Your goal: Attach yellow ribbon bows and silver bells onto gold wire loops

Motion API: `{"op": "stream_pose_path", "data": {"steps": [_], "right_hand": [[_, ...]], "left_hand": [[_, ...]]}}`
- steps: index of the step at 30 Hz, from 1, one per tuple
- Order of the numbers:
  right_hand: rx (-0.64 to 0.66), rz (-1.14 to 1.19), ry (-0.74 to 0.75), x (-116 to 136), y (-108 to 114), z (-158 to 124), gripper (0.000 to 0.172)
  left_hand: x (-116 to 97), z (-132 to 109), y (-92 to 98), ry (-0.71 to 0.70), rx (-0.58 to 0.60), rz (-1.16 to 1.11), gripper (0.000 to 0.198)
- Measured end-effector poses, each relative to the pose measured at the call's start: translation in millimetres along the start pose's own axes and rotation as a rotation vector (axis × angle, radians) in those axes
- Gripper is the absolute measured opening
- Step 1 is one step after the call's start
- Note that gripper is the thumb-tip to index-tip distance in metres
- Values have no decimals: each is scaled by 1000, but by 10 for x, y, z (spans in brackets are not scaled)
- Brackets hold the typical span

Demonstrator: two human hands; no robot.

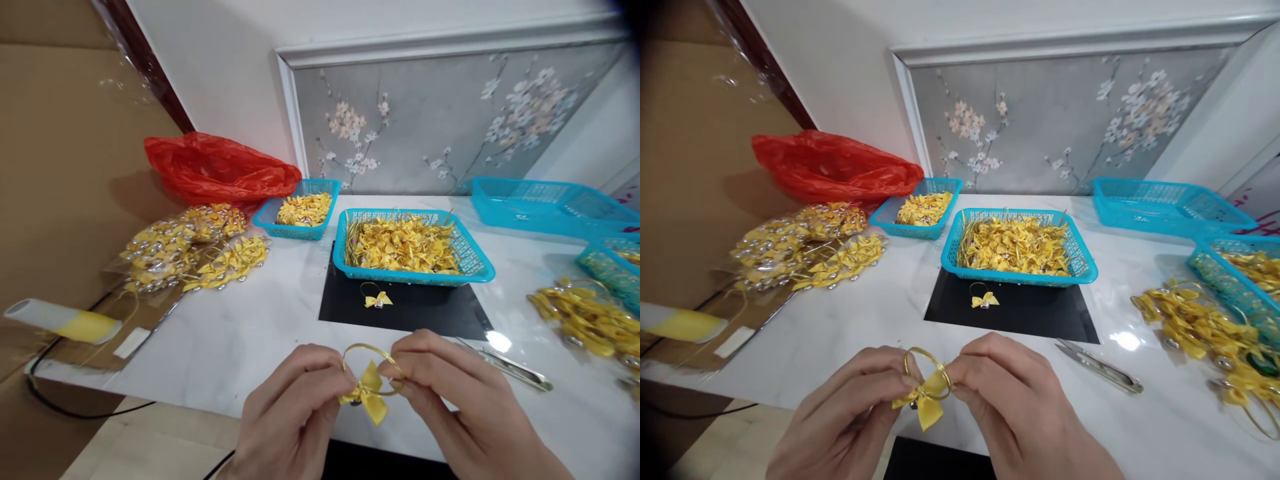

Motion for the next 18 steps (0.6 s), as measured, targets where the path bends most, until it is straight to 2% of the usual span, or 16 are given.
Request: {"op": "stream_pose_path", "data": {"steps": [9, 14, 16, 18], "right_hand": [[-13, 67, -22, 8, 15, 14, 18], [13, 43, -39, -41, -44, 21, 21], [20, 9, -27, -70, -79, 14, 22], [34, -48, -1, -109, -127, -2, 22]], "left_hand": [[-21, 5, 45, -54, -77, 30, 43], [-28, -24, 48, -48, -59, 50, 42], [3, -47, 71, -43, -59, 110, 37], [138, -97, 132, 15, -37, 279, 27]]}}
Point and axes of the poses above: each hand's wrist, its own z-axis towards the middle knuckle, its own y-axis out of the back of the hand, x = y × z, the point moved 10 cm from there along z, towards the middle knuckle, and after that the axes turned 11 degrees about -y, right-handed, at the moved point
